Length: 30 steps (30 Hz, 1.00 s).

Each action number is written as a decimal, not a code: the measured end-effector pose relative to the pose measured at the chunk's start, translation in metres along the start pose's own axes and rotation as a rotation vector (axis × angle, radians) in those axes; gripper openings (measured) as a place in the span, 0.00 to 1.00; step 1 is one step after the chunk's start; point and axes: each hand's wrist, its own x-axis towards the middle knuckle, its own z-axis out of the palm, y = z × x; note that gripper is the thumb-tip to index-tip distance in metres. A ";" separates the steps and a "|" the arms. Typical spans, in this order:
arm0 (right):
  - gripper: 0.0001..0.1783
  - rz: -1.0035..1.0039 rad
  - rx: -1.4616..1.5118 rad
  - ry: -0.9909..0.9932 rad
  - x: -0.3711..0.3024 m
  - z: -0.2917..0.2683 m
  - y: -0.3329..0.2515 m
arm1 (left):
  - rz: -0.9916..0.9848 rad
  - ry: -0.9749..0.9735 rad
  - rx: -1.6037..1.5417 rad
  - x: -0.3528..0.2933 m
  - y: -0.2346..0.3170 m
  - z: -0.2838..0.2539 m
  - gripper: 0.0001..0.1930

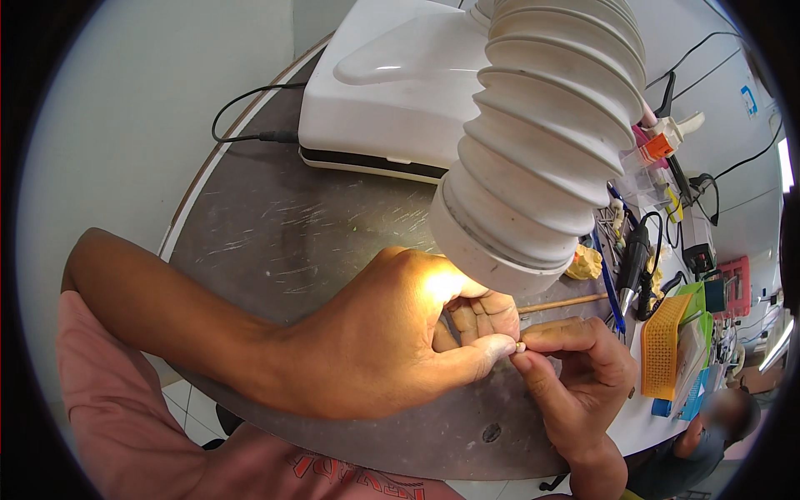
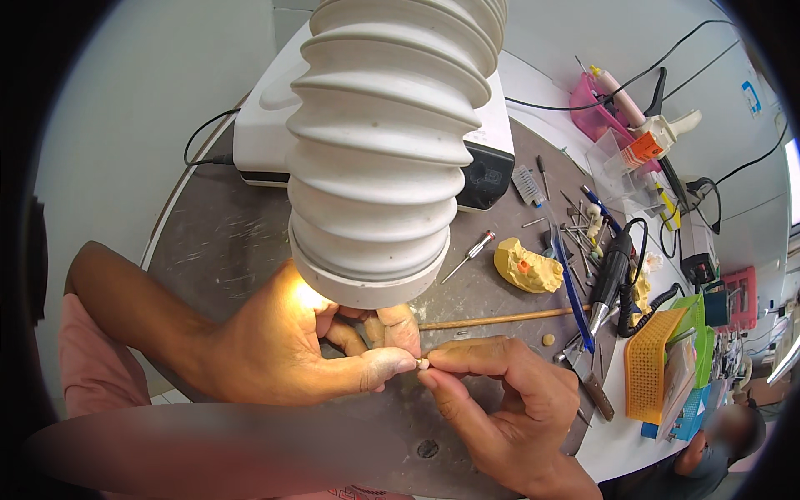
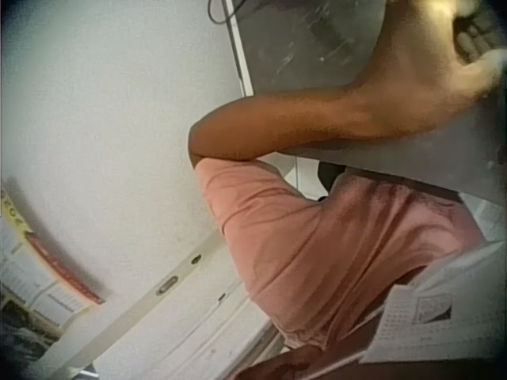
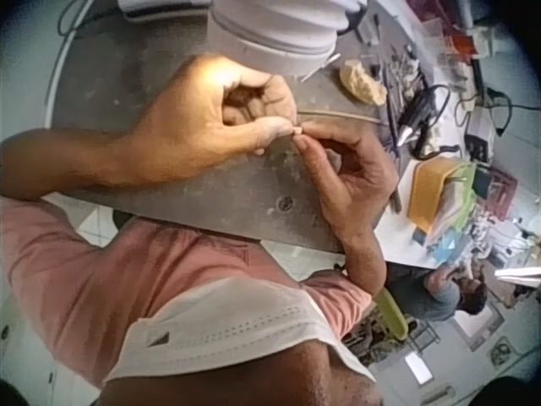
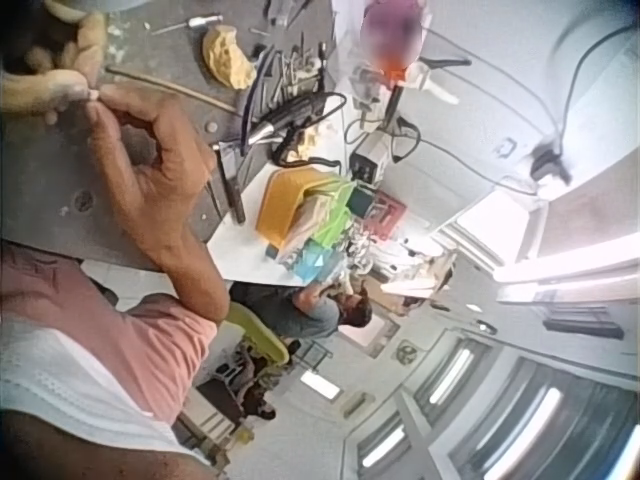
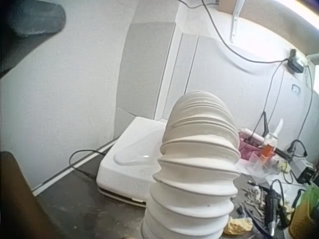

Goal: Grinding and refining a small dental prosthetic part using a rotary hand tool.

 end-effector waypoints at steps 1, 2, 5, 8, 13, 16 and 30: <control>0.08 0.000 0.013 0.006 0.000 0.000 0.000 | -0.005 -0.006 0.006 0.000 0.000 -0.001 0.11; 0.08 0.002 0.012 0.006 0.000 0.001 0.000 | -0.010 -0.012 0.011 0.001 0.000 -0.001 0.11; 0.08 0.030 0.029 0.021 0.000 0.002 -0.001 | 0.005 -0.002 0.008 0.001 -0.001 -0.002 0.10; 0.08 0.042 0.043 0.017 0.000 0.001 0.000 | 0.020 0.005 0.015 0.001 -0.002 -0.001 0.10; 0.08 -0.024 -0.015 -0.012 0.000 0.000 0.004 | 0.032 0.013 -0.032 0.001 -0.004 0.001 0.08; 0.08 -0.098 -0.036 -0.117 0.005 -0.006 0.007 | 0.036 0.021 -0.059 0.002 -0.005 0.002 0.07; 0.08 -0.066 0.133 -0.031 0.004 -0.004 0.011 | 0.211 -0.006 -0.071 0.003 -0.005 -0.001 0.11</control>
